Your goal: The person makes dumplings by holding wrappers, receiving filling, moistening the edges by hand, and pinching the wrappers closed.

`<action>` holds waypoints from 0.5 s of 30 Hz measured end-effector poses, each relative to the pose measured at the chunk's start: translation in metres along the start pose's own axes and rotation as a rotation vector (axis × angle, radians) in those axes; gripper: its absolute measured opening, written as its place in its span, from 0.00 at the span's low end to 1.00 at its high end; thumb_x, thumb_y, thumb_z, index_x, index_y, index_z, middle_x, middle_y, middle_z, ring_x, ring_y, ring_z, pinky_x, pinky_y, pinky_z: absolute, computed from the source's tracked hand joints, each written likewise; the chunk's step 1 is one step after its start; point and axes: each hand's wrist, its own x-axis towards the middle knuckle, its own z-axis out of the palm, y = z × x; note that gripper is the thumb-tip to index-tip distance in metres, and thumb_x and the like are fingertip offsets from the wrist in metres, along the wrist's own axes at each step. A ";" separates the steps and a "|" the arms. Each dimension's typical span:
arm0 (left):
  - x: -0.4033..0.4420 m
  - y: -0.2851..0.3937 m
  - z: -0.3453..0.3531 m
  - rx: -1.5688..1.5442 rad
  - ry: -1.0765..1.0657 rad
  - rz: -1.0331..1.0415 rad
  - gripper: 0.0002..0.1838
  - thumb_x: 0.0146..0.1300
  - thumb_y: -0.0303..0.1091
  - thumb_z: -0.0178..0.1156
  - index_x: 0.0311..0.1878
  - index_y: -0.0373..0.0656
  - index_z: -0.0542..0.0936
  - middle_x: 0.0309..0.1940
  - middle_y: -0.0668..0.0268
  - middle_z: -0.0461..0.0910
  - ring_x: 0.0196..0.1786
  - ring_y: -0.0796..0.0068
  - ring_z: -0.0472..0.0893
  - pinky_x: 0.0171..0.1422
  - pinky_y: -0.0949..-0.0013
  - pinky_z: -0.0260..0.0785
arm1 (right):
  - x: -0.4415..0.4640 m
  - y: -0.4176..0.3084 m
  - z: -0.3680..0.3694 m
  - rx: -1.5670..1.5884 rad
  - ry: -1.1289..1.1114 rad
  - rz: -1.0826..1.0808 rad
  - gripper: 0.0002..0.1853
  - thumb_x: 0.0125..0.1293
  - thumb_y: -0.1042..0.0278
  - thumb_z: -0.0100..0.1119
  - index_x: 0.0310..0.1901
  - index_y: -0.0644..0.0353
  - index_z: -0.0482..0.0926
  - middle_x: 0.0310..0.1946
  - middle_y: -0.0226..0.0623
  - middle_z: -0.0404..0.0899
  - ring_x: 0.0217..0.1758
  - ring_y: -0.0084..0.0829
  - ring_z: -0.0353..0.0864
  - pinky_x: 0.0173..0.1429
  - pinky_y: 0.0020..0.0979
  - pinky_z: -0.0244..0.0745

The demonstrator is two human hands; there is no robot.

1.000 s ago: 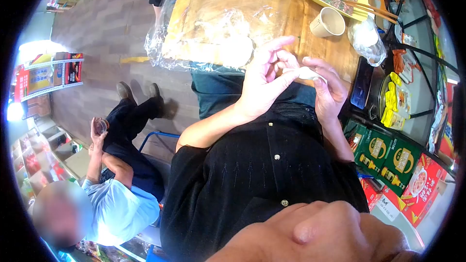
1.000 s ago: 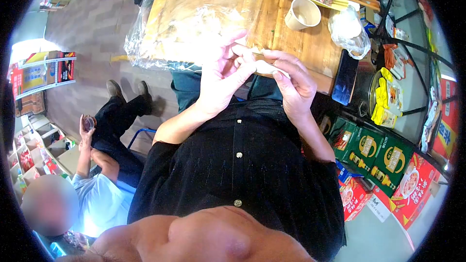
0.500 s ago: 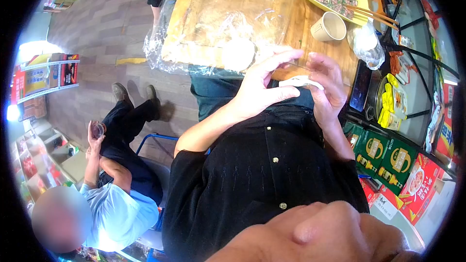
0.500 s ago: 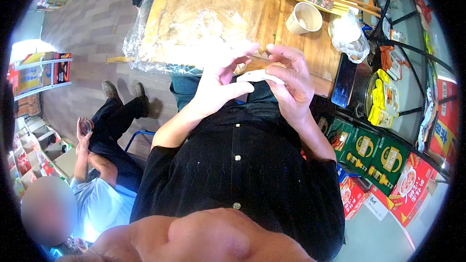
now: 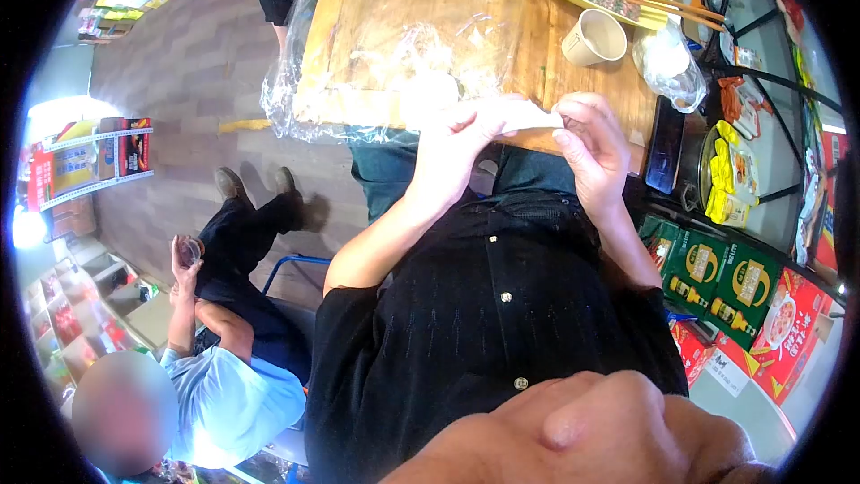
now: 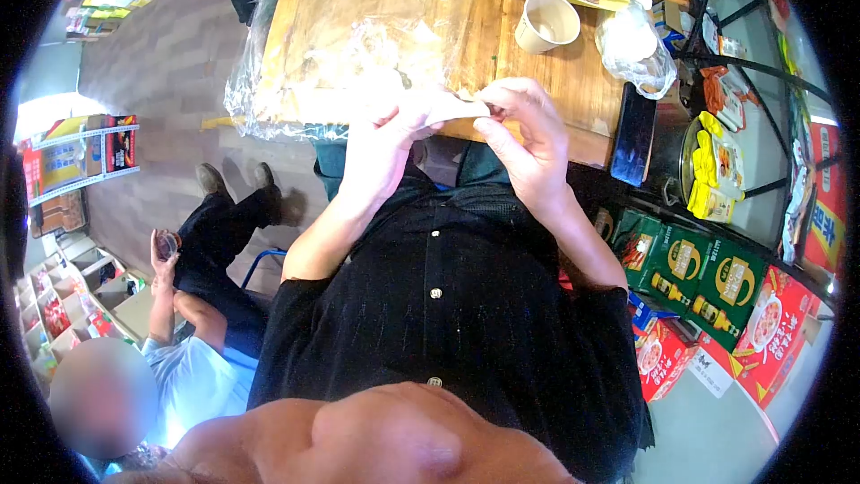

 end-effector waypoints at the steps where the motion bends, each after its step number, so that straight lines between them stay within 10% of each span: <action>1: 0.000 0.001 0.000 -0.165 -0.036 -0.018 0.17 0.69 0.33 0.58 0.55 0.32 0.79 0.47 0.59 0.83 0.48 0.74 0.81 0.57 0.72 0.72 | 0.000 0.002 0.000 0.117 0.011 0.018 0.14 0.60 0.83 0.62 0.49 0.67 0.77 0.46 0.38 0.72 0.46 0.27 0.74 0.54 0.28 0.70; 15: -0.008 -0.001 0.010 -0.095 -0.096 0.001 0.15 0.65 0.31 0.62 0.51 0.35 0.79 0.43 0.60 0.82 0.44 0.73 0.81 0.53 0.71 0.73 | -0.003 -0.007 0.001 0.394 0.075 0.181 0.26 0.65 0.85 0.57 0.64 0.65 0.64 0.44 0.35 0.74 0.48 0.24 0.76 0.56 0.26 0.73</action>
